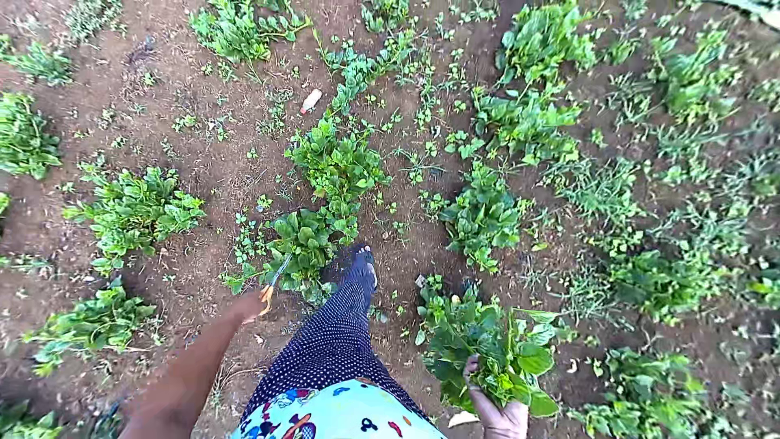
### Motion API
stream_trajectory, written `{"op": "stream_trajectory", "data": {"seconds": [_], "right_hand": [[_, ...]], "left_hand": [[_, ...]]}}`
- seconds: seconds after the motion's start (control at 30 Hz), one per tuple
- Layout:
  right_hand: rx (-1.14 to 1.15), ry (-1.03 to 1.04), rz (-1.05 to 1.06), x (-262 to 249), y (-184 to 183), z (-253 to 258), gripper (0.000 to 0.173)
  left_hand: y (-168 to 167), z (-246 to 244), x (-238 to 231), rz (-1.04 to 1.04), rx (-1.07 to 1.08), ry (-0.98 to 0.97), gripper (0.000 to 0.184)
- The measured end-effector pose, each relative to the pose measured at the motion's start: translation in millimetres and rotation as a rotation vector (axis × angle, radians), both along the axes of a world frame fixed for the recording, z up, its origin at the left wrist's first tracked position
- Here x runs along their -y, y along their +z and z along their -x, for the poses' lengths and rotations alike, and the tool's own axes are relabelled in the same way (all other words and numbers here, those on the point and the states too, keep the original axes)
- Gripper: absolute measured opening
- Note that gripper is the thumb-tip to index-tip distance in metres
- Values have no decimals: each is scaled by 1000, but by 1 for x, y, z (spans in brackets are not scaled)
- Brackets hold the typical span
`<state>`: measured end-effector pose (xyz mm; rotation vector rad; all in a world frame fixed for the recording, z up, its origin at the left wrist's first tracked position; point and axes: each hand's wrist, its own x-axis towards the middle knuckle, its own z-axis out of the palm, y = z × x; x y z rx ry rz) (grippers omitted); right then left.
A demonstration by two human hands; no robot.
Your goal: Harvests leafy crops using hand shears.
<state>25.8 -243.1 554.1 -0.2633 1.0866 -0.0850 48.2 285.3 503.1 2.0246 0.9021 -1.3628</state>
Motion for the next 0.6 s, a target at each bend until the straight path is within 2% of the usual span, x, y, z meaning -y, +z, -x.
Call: {"op": "stream_trajectory", "data": {"seconds": [0.23, 0.47, 0.53, 0.6], "right_hand": [[88, 164, -141, 9, -4, -143, 48], [54, 376, -105, -15, -15, -271, 46], [1, 432, -84, -27, -27, -304, 44], [-39, 492, -36, -40, -50, -332, 43]], "left_hand": [[-5, -112, 48, 38, -17, 44, 45], [-24, -168, 80, 47, 32, 187, 59], [-43, -177, 90, 47, 54, 311, 62], [-83, -178, 102, 27, 71, 459, 64]]}}
